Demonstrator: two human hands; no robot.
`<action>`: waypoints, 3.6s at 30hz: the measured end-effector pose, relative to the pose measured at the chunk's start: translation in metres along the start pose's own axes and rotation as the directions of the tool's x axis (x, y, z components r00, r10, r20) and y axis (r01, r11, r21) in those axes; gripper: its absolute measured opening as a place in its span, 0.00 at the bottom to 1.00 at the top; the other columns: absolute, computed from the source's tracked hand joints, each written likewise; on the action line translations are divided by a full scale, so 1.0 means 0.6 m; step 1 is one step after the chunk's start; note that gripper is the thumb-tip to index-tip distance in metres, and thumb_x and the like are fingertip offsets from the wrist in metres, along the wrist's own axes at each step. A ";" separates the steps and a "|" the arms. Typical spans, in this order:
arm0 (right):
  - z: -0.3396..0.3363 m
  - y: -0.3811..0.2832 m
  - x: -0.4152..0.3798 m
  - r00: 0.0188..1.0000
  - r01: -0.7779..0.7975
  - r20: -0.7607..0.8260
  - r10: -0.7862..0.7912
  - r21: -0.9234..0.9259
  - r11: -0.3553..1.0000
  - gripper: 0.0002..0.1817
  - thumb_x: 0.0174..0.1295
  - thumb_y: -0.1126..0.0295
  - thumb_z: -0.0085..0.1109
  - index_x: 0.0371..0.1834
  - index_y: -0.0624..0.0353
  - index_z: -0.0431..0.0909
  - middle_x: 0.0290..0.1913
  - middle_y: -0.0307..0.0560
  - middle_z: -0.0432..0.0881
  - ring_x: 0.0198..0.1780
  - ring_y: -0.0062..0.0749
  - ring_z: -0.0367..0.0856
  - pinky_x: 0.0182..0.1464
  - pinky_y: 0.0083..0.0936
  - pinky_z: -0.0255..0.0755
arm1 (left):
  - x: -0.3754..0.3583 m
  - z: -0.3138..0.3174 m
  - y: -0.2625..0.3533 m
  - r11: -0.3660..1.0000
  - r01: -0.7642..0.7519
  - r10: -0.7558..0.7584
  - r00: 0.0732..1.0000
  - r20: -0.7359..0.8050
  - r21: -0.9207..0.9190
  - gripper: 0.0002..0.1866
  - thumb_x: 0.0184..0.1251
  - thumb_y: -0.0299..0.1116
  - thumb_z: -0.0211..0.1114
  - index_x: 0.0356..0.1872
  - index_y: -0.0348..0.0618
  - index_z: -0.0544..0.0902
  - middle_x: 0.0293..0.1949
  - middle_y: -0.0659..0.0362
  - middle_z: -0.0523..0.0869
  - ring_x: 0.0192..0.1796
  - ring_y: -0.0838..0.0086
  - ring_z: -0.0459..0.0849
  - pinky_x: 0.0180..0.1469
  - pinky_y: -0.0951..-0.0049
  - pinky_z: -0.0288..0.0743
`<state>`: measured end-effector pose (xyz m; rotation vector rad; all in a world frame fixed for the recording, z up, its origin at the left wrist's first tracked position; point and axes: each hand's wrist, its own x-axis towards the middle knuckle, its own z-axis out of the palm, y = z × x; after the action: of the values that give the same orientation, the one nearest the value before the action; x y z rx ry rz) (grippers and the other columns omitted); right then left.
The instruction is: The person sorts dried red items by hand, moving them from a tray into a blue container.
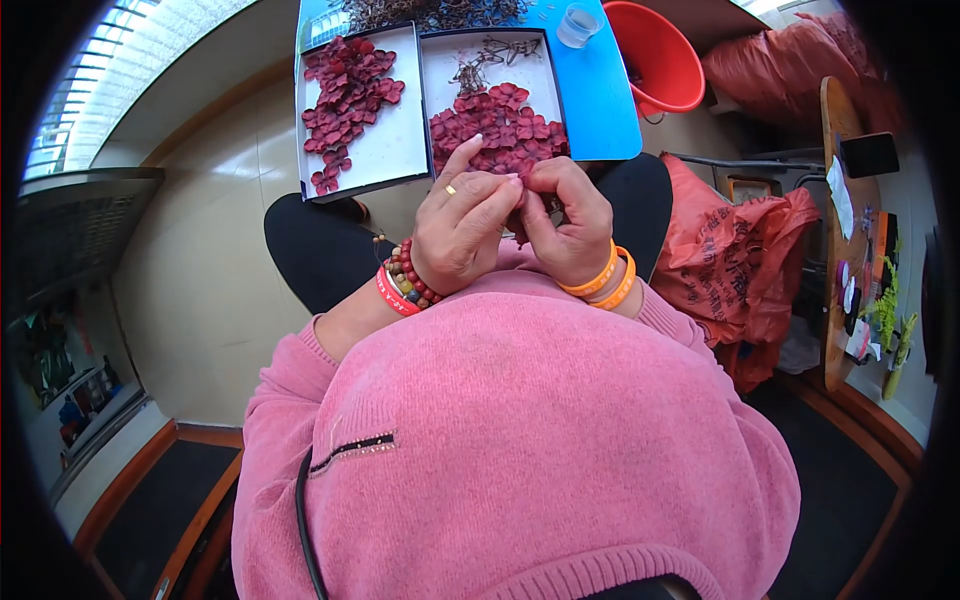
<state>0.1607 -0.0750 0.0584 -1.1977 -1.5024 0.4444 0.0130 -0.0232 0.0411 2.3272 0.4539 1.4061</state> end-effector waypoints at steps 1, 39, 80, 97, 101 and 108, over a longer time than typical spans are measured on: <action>0.001 0.000 0.000 1.000 -0.002 0.000 0.002 -0.002 1.000 0.08 0.51 0.86 0.57 0.33 0.64 0.73 0.31 0.50 0.75 0.29 0.38 0.78 0.31 0.25 0.71 | 0.000 0.000 0.002 1.000 0.008 -0.008 1.000 -0.003 -0.006 0.15 0.53 0.15 0.64 0.44 0.33 0.80 0.37 0.50 0.83 0.38 0.64 0.84 0.61 0.48 0.67; -0.010 0.019 0.000 0.669 -0.645 0.221 0.709 0.646 0.407 0.04 0.64 0.73 0.54 0.36 0.62 0.77 0.28 0.36 0.79 0.27 0.12 0.74 0.29 0.10 0.70 | 0.000 0.002 -0.002 0.990 0.142 -0.136 0.966 0.218 -0.011 0.15 0.57 0.23 0.60 0.47 0.39 0.82 0.51 0.50 0.82 0.52 0.62 0.82 0.66 0.57 0.59; 0.006 0.069 -0.029 0.464 -0.848 0.399 0.791 0.459 0.266 0.10 0.67 0.69 0.49 0.31 0.63 0.74 0.23 0.41 0.76 0.19 0.25 0.75 0.19 0.23 0.71 | -0.011 0.036 -0.023 0.964 0.034 -0.114 0.949 0.295 0.262 0.08 0.54 0.21 0.61 0.35 0.40 0.74 0.37 0.56 0.79 0.41 0.64 0.79 0.66 0.50 0.57; -0.005 0.053 -0.028 0.398 -0.842 0.492 0.774 0.530 0.096 0.07 0.66 0.73 0.50 0.33 0.65 0.76 0.24 0.42 0.78 0.22 0.25 0.78 0.22 0.20 0.72 | -0.006 0.019 -0.029 0.987 -0.054 -0.017 0.905 0.424 0.154 0.10 0.53 0.19 0.60 0.38 0.38 0.74 0.42 0.54 0.78 0.43 0.64 0.79 0.63 0.54 0.62; -0.004 0.051 -0.031 0.503 -0.796 0.479 0.719 0.581 0.170 0.06 0.66 0.72 0.52 0.35 0.63 0.76 0.27 0.38 0.78 0.26 0.18 0.76 0.25 0.15 0.70 | -0.013 0.022 -0.018 0.916 0.375 -0.324 0.901 0.288 -0.143 0.07 0.58 0.18 0.58 0.38 0.37 0.75 0.44 0.55 0.78 0.45 0.70 0.79 0.58 0.66 0.67; 0.004 0.035 -0.027 0.710 -0.674 0.305 0.634 0.555 0.487 0.06 0.65 0.71 0.54 0.37 0.63 0.76 0.29 0.34 0.77 0.28 0.11 0.71 0.29 0.12 0.67 | -0.009 0.023 -0.002 0.031 0.698 -0.745 0.493 0.449 -0.716 0.08 0.61 0.18 0.59 0.40 0.38 0.75 0.45 0.60 0.79 0.42 0.82 0.78 0.46 0.81 0.73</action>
<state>0.1660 -0.0792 0.0326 -1.1502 -0.7289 1.4154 0.0229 -0.0267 0.0307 0.8822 0.6388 0.7797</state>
